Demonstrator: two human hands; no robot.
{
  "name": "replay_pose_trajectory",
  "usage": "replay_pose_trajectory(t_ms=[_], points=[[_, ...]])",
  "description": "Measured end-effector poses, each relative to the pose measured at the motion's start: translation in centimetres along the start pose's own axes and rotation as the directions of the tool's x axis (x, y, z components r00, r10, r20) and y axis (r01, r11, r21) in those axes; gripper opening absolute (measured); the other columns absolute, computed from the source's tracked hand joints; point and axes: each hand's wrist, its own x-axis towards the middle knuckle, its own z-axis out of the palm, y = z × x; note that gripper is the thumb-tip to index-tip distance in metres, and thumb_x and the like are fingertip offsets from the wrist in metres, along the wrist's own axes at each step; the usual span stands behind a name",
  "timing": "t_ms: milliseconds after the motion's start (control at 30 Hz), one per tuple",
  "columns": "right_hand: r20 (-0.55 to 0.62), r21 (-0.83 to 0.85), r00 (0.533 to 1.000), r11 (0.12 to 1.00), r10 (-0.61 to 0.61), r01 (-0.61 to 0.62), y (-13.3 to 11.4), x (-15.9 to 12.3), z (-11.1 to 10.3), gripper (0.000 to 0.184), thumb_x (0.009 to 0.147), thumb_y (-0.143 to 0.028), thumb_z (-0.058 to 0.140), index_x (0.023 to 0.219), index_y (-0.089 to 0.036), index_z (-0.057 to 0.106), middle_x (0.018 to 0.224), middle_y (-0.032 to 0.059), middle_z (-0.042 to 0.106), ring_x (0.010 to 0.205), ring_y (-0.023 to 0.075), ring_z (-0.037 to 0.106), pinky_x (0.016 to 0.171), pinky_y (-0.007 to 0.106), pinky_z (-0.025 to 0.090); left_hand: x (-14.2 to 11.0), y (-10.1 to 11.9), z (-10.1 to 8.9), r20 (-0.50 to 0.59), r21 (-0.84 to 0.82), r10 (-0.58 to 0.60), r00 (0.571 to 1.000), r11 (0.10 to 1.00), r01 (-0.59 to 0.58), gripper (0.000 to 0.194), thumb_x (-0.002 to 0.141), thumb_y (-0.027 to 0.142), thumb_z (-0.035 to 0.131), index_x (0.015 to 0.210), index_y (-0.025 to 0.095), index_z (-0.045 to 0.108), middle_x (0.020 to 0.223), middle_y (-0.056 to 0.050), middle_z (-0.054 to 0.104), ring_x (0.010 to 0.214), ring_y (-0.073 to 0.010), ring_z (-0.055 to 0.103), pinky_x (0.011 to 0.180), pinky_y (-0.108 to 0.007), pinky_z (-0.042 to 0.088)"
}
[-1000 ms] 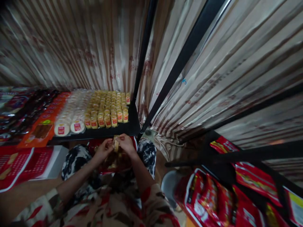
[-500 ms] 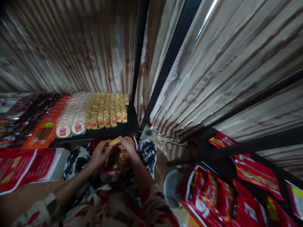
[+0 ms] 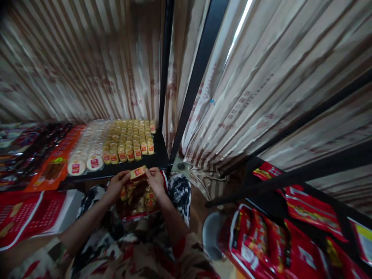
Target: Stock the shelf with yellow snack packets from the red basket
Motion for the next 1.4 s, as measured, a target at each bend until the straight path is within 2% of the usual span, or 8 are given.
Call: replay_pose_trajectory(t_ms=[200, 433, 600, 767, 933, 1133, 1267, 1400], points=[[0.146, 0.262, 0.989, 0.963, 0.024, -0.062, -1.7, -0.9, 0.6, 0.029, 0.078, -0.046, 0.060, 0.085, -0.018, 0.057, 0.075, 0.0008, 0.064, 0.061, 0.0093, 0.062, 0.053, 0.017, 0.049, -0.2, 0.5, 0.9, 0.075, -0.164, -0.065, 0.995, 0.983, 0.077, 0.049, 0.058, 0.043, 0.074, 0.095, 0.013, 0.063, 0.074, -0.002, 0.068, 0.062, -0.0109, 0.059, 0.061, -0.023, 0.047], [0.049, 0.328, 0.975, 0.926, -0.217, 0.190, -2.6, 0.2, 1.5, 0.036, 0.069, -0.024, 0.065, 0.103, -0.019, 0.055, 0.090, 0.0027, 0.068, 0.079, 0.0139, 0.065, 0.074, 0.025, 0.052, 1.1, 2.0, 2.4, 0.155, -0.129, -0.054, 0.986, 0.989, 0.074, 0.047, 0.057, 0.040, 0.074, 0.093, 0.014, 0.060, 0.083, -0.006, 0.068, 0.073, -0.0162, 0.064, 0.065, -0.027, 0.050], [0.015, 0.117, 0.933, 0.927, -0.360, 0.356, -3.8, 2.6, 1.0, 0.036, 0.071, -0.020, 0.060, 0.107, -0.023, 0.058, 0.090, 0.0005, 0.067, 0.079, 0.0139, 0.063, 0.077, 0.026, 0.052, 5.8, 4.4, 2.5, 0.195, 0.140, 0.137, 0.971, 0.976, -0.166, 0.051, 0.056, 0.038, 0.072, 0.100, 0.014, 0.061, 0.095, -0.007, 0.067, 0.077, -0.0164, 0.062, 0.074, -0.031, 0.050], [-0.010, -0.147, 0.897, 0.888, -0.442, 0.436, -6.2, 5.5, 0.5, 0.037, 0.070, -0.018, 0.062, 0.107, -0.023, 0.062, 0.091, 0.0011, 0.063, 0.080, 0.0150, 0.059, 0.076, 0.027, 0.051, 10.7, 7.8, 3.9, 0.279, 0.177, 0.277, 0.919, 0.926, -0.333, 0.051, 0.063, 0.036, 0.066, 0.109, 0.016, 0.059, 0.082, -0.002, 0.065, 0.065, -0.0136, 0.059, 0.061, -0.027, 0.048], [-0.022, -0.237, 0.877, 0.854, -0.480, 0.462, -8.9, 9.2, 0.4, 0.042, 0.074, -0.018, 0.058, 0.116, -0.022, 0.058, 0.095, 0.0022, 0.064, 0.080, 0.0148, 0.060, 0.079, 0.028, 0.050, 14.4, 11.3, 6.6, 0.313, 0.229, 0.328, 0.891, 0.885, -0.406, 0.028, 0.067, 0.021, 0.060, 0.095, 0.016, 0.065, 0.079, -0.002, 0.066, 0.068, -0.0141, 0.060, 0.066, -0.027, 0.048], [-0.141, -0.252, 0.843, 0.842, -0.519, 0.476, -11.5, 13.9, 0.3, 0.049, 0.082, -0.018, 0.048, 0.131, -0.018, 0.045, 0.123, 0.0079, 0.058, 0.106, 0.0167, 0.058, 0.094, 0.030, 0.045, 19.6, 14.7, 10.2, 0.235, 0.386, 0.384, 0.893, 0.806, -0.448, 0.030, 0.072, 0.013, 0.057, 0.101, 0.013, 0.062, 0.086, -0.006, 0.068, 0.075, -0.0157, 0.061, 0.073, -0.029, 0.049], [-0.171, -0.294, 0.839, 0.840, -0.517, 0.457, -12.1, 16.6, 0.2, 0.042, 0.083, -0.016, 0.044, 0.124, -0.018, 0.053, 0.124, 0.0068, 0.059, 0.114, 0.0166, 0.054, 0.102, 0.031, 0.037, 23.0, 15.3, 11.7, 0.223, 0.554, 0.429, 0.875, 0.683, -0.476, 0.033, 0.075, 0.013, 0.054, 0.108, 0.013, 0.060, 0.091, -0.007, 0.068, 0.079, -0.0159, 0.062, 0.075, -0.028, 0.049], [-0.190, -0.262, 0.855, 0.864, -0.482, 0.429, -12.0, 18.8, 0.2, 0.038, 0.084, -0.016, 0.039, 0.118, -0.019, 0.056, 0.118, 0.0057, 0.062, 0.111, 0.0156, 0.055, 0.100, 0.029, 0.039, 25.6, 14.4, 12.8, 0.240, 0.646, 0.422, 0.874, 0.602, -0.469, 0.034, 0.077, 0.012, 0.053, 0.110, 0.013, 0.058, 0.095, -0.008, 0.068, 0.085, -0.0171, 0.063, 0.080, -0.029, 0.047]])
